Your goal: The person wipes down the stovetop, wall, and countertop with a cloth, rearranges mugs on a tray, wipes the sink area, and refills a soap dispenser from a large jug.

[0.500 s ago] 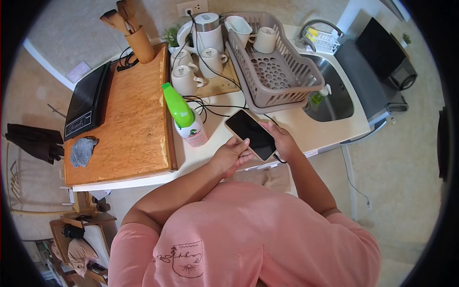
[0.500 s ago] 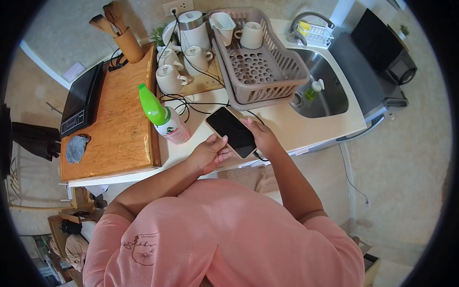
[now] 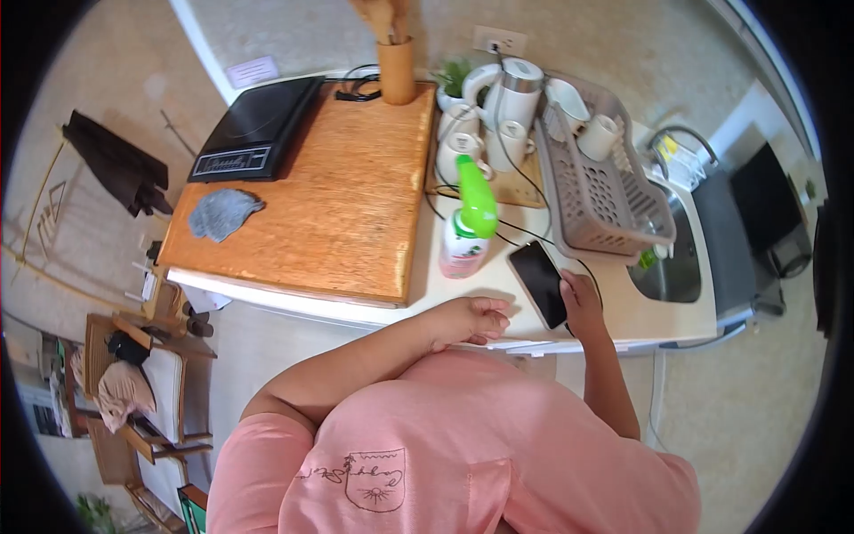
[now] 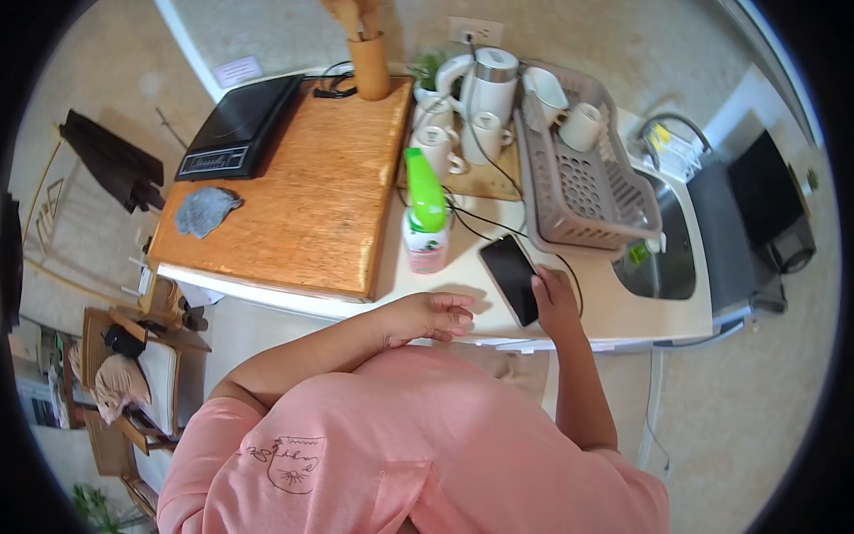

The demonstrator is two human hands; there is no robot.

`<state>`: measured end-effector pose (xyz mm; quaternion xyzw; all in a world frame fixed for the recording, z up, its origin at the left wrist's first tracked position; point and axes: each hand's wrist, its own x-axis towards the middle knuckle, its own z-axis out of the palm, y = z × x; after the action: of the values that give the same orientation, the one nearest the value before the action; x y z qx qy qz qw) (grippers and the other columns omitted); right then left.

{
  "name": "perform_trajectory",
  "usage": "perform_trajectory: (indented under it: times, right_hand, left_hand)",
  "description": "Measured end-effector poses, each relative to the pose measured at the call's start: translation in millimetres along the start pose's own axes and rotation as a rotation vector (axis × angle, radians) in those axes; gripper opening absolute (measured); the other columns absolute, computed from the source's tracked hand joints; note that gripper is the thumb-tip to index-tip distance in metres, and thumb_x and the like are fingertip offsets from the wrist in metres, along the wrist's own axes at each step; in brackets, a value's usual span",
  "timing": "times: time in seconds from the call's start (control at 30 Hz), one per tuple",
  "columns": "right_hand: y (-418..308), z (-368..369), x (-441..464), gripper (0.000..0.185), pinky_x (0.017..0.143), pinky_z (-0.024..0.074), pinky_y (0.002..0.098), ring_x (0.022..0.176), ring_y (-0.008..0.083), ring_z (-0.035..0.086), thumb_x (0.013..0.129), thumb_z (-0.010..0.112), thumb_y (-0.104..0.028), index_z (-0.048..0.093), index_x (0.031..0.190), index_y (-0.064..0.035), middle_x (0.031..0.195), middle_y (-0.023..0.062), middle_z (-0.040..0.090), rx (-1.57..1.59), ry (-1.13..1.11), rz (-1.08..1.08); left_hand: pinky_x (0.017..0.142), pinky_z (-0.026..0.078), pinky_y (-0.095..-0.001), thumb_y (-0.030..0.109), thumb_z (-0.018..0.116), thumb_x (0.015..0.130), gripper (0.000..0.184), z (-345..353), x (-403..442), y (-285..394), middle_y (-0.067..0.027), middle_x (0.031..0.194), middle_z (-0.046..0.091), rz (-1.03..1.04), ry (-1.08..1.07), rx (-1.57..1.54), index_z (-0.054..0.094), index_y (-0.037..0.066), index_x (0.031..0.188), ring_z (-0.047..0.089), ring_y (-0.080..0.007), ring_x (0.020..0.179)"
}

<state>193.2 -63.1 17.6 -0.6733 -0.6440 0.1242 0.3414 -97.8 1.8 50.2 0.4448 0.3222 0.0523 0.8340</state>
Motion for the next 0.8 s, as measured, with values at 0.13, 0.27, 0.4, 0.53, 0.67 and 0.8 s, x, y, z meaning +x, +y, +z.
perform_trajectory:
  times: [0.13, 0.27, 0.4, 0.53, 0.67, 0.8]
  right_hand:
    - [-53, -19, -11, 0.03, 0.089, 0.0471, 0.0399, 0.099, 0.0329, 0.061, 0.089, 0.067, -0.016, 0.067, 0.114, -0.0005, 0.105, 0.0175, 0.065, -0.078, -0.01, -0.114]
    - [-172, 0, -5, 0.032, 0.089, 0.0464, 0.0393, 0.103, 0.0294, 0.06, 0.088, 0.069, -0.016, 0.066, 0.116, -0.002, 0.108, 0.0135, 0.065, 0.393, -0.579, -0.274]
    - [-298, 97, 54, 0.038, 0.092, 0.0458, 0.0408, 0.105, 0.0295, 0.06, 0.088, 0.068, -0.018, 0.063, 0.124, -0.007, 0.114, 0.0116, 0.064, 0.385, -0.534, -0.786]
    - [-410, 214, 126, 0.038, 0.102, 0.041, 0.0412, 0.12, 0.0301, 0.052, 0.091, 0.065, -0.022, 0.062, 0.128, -0.0129, 0.129, 0.0115, 0.057, 0.357, -0.481, -0.908]
    - [-486, 337, 189, 0.039, 0.106, 0.0386, 0.0411, 0.127, 0.0295, 0.047, 0.091, 0.064, -0.024, 0.062, 0.13, -0.0214, 0.137, 0.0107, 0.051, 0.2, -0.621, -0.933]
    - [-510, 406, 200, 0.037, 0.103, 0.0408, 0.0406, 0.121, 0.0304, 0.05, 0.09, 0.066, -0.028, 0.065, 0.126, -0.02, 0.128, 0.0111, 0.055, -0.108, -0.426, -0.84]
  left_hand:
    - [0.1, 0.048, -0.0351, 0.02, 0.059, 0.098, 0.054, -37, -62, 23, -0.0086, 0.134, 0.054, 0.062, -0.125, -0.219, 0.04, 0.009, 0.147, 0.058, -0.0205, 0.12]
    - [0.1, 0.049, -0.0385, 0.019, 0.054, 0.101, 0.052, -89, -166, 26, -0.0102, 0.135, 0.053, 0.346, -0.092, -0.297, 0.036, 0.009, 0.149, 0.059, -0.0244, 0.12]
    - [0.1, 0.048, -0.0393, 0.022, 0.058, 0.099, 0.066, -136, -248, 9, -0.0116, 0.134, 0.054, 0.464, 0.024, -0.31, 0.023, 0.014, 0.154, 0.058, -0.0279, 0.121]
    - [0.099, 0.046, -0.0407, 0.022, 0.063, 0.094, 0.076, -188, -326, -7, -0.0116, 0.144, 0.044, 0.489, 0.259, -0.217, 0.018, 0.02, 0.156, 0.053, -0.03, 0.126]
    - [0.098, 0.046, -0.0416, 0.017, 0.064, 0.092, 0.086, -246, -395, -19, -0.0096, 0.153, 0.029, 0.445, 0.472, -0.193, 0.009, 0.022, 0.158, 0.049, -0.0303, 0.127]
    - [0.094, 0.048, -0.0418, 0.016, 0.064, 0.091, 0.09, -314, -432, -19, -0.0072, 0.15, 0.03, 0.443, 0.571, -0.187, 0.005, 0.022, 0.158, 0.051, -0.0303, 0.124]
